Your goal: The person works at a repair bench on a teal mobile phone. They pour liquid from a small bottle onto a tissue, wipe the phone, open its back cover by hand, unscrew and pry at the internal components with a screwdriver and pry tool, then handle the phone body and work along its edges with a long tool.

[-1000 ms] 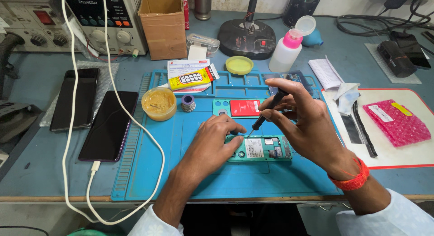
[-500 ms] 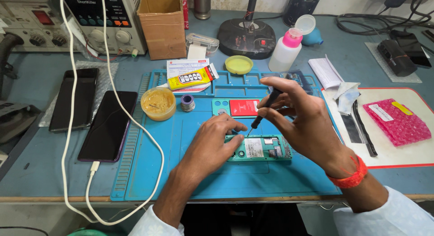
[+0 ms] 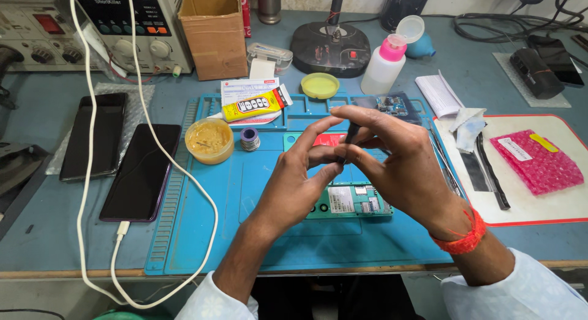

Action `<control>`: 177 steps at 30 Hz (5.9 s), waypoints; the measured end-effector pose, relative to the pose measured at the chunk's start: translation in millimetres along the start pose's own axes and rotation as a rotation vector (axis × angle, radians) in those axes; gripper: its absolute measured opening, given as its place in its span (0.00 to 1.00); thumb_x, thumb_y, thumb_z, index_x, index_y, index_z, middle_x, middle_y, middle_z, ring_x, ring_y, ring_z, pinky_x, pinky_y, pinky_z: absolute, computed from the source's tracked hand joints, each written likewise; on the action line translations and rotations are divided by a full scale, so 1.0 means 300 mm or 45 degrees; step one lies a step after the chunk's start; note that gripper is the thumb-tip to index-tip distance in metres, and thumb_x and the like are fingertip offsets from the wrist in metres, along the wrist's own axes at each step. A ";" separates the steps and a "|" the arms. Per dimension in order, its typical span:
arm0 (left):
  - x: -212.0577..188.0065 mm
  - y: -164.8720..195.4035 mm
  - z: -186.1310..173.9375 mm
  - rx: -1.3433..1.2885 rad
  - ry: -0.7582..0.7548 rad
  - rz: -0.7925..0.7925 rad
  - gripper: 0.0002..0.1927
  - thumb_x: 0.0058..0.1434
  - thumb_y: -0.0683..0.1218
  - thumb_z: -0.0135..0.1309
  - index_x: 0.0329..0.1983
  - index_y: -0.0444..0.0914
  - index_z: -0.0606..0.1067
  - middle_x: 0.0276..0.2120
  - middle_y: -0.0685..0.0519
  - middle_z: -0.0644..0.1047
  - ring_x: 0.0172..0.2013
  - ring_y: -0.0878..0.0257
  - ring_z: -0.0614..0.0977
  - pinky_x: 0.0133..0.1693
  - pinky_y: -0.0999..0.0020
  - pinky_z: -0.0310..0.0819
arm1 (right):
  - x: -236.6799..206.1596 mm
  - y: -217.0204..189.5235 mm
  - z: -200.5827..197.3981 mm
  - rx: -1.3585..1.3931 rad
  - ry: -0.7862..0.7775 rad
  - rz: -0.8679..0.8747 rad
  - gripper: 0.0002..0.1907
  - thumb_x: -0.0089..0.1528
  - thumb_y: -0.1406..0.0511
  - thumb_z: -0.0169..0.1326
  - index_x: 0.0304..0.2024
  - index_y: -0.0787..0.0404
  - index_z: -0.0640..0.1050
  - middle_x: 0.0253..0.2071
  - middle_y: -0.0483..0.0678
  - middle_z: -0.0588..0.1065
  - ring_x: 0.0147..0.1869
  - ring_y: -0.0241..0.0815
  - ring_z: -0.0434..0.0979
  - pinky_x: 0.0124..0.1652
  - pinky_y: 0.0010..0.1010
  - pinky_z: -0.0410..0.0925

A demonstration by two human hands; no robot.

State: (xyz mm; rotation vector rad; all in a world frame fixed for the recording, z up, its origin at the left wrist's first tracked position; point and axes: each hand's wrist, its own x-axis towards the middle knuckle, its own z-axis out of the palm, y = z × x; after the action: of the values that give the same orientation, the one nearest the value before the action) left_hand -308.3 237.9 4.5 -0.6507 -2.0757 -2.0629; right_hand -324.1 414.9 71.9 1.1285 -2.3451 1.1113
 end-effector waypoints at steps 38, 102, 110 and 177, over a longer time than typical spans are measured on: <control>0.022 -0.029 0.048 0.009 0.294 -0.070 0.28 0.54 0.37 0.69 0.46 0.37 0.61 0.31 0.50 0.81 0.37 0.62 0.87 0.38 0.68 0.84 | -0.011 -0.003 0.016 0.055 -0.065 0.043 0.30 0.62 0.74 0.61 0.66 0.58 0.70 0.38 0.45 0.80 0.47 0.37 0.85 0.51 0.31 0.79; -0.001 -0.032 0.006 -0.145 -0.020 0.009 0.45 0.57 0.34 0.59 0.75 0.40 0.52 0.50 0.54 0.81 0.55 0.65 0.82 0.60 0.63 0.74 | -0.012 -0.008 -0.012 0.091 -0.096 0.073 0.33 0.61 0.74 0.62 0.68 0.56 0.69 0.41 0.47 0.80 0.49 0.38 0.85 0.53 0.31 0.79; 0.025 -0.024 0.043 0.131 0.177 -0.103 0.43 0.50 0.38 0.70 0.68 0.40 0.62 0.32 0.49 0.84 0.38 0.64 0.87 0.49 0.64 0.81 | -0.014 -0.023 -0.013 0.105 -0.138 0.060 0.33 0.60 0.75 0.63 0.66 0.57 0.69 0.43 0.49 0.80 0.48 0.39 0.85 0.52 0.32 0.78; 0.009 -0.029 0.005 0.976 -0.124 0.038 0.06 0.53 0.43 0.60 0.31 0.35 0.83 0.32 0.44 0.83 0.40 0.49 0.83 0.52 0.53 0.73 | -0.116 0.032 -0.108 0.155 0.044 0.283 0.34 0.63 0.73 0.59 0.69 0.58 0.61 0.44 0.52 0.81 0.47 0.40 0.83 0.47 0.31 0.79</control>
State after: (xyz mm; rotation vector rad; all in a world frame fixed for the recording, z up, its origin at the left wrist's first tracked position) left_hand -313.8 240.2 -2.6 -0.6304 -2.6121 -1.0676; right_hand -310.9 461.5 68.7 0.8943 -2.4497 1.3541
